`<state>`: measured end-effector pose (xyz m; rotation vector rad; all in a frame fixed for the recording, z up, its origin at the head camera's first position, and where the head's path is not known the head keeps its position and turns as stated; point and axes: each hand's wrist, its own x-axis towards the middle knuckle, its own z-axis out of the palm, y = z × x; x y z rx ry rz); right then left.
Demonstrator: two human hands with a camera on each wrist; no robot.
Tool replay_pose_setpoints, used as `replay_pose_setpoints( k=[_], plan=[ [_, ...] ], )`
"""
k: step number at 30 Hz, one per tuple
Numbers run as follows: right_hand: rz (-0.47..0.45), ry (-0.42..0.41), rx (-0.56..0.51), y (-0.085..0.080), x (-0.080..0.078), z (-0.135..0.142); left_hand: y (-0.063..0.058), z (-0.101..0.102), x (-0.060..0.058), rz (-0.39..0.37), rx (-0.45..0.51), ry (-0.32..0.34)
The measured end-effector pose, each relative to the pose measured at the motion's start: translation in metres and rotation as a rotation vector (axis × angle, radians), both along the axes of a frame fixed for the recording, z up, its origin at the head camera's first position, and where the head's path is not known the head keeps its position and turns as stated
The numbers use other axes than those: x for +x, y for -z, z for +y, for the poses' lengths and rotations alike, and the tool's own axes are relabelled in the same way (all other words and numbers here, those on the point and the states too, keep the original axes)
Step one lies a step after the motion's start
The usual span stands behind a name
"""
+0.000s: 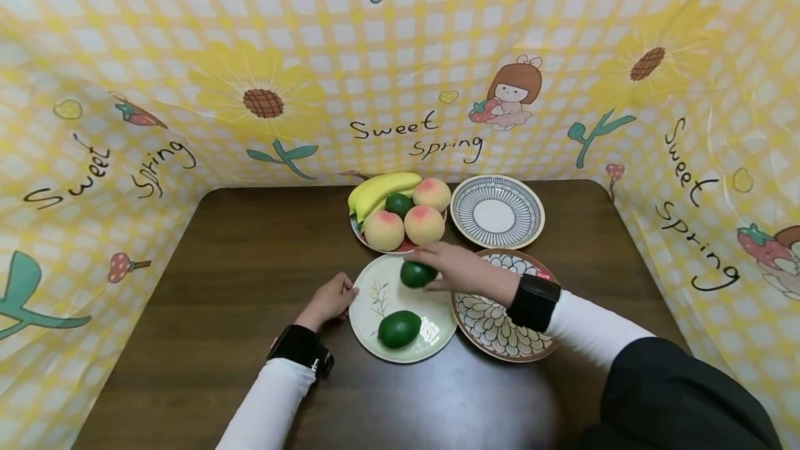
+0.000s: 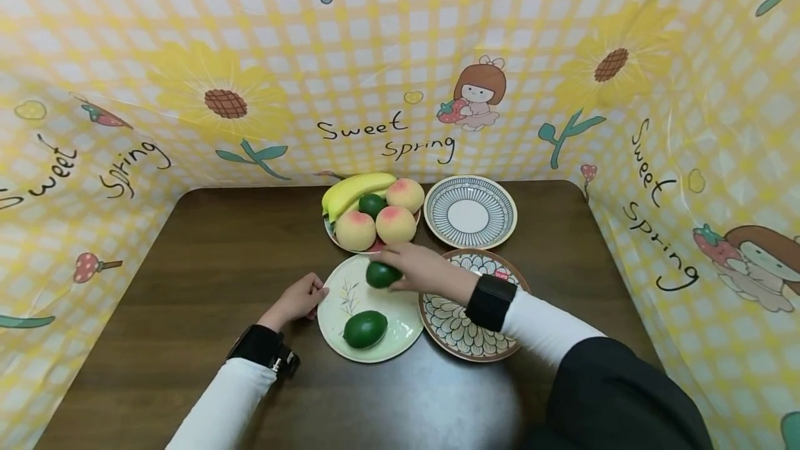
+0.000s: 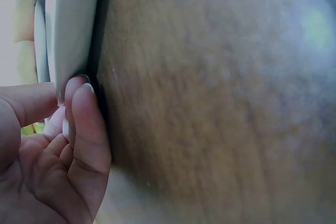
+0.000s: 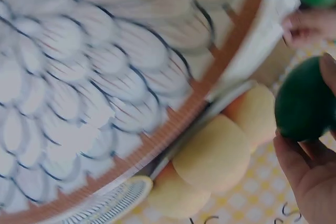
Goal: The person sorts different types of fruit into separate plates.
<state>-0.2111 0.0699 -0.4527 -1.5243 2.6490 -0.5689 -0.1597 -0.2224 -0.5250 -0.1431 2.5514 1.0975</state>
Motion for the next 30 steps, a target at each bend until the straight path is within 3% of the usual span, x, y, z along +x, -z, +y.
replay_pose_setpoints(
  k=[4, 10, 13, 17, 21, 26, 30],
  plan=[
    [0.010, -0.067, 0.128, 0.012, 0.010, 0.007, 0.000, 0.001, -0.002, 0.004, 0.007, 0.000],
    [0.066, -0.173, 0.208, 0.028, 0.017, 0.005, 0.000, -0.002, 0.002, -0.023, -0.010, -0.019],
    [0.077, -0.177, 0.219, 0.031, 0.018, 0.005, 0.001, -0.002, 0.002, -0.011, -0.006, -0.018],
    [0.020, -0.139, 0.235, 0.023, 0.015, 0.006, -0.001, 0.000, 0.001, -0.011, -0.005, -0.009],
    [-0.003, -0.040, 0.186, 0.005, -0.003, -0.002, -0.005, 0.001, 0.000, -0.045, -0.028, -0.026],
    [0.018, 0.176, 0.084, -0.019, -0.043, -0.023, -0.004, 0.002, -0.003, -0.065, -0.043, -0.033],
    [0.055, 0.279, 0.157, -0.027, -0.077, -0.045, -0.002, 0.006, -0.003, -0.069, -0.040, -0.042]
  ],
)
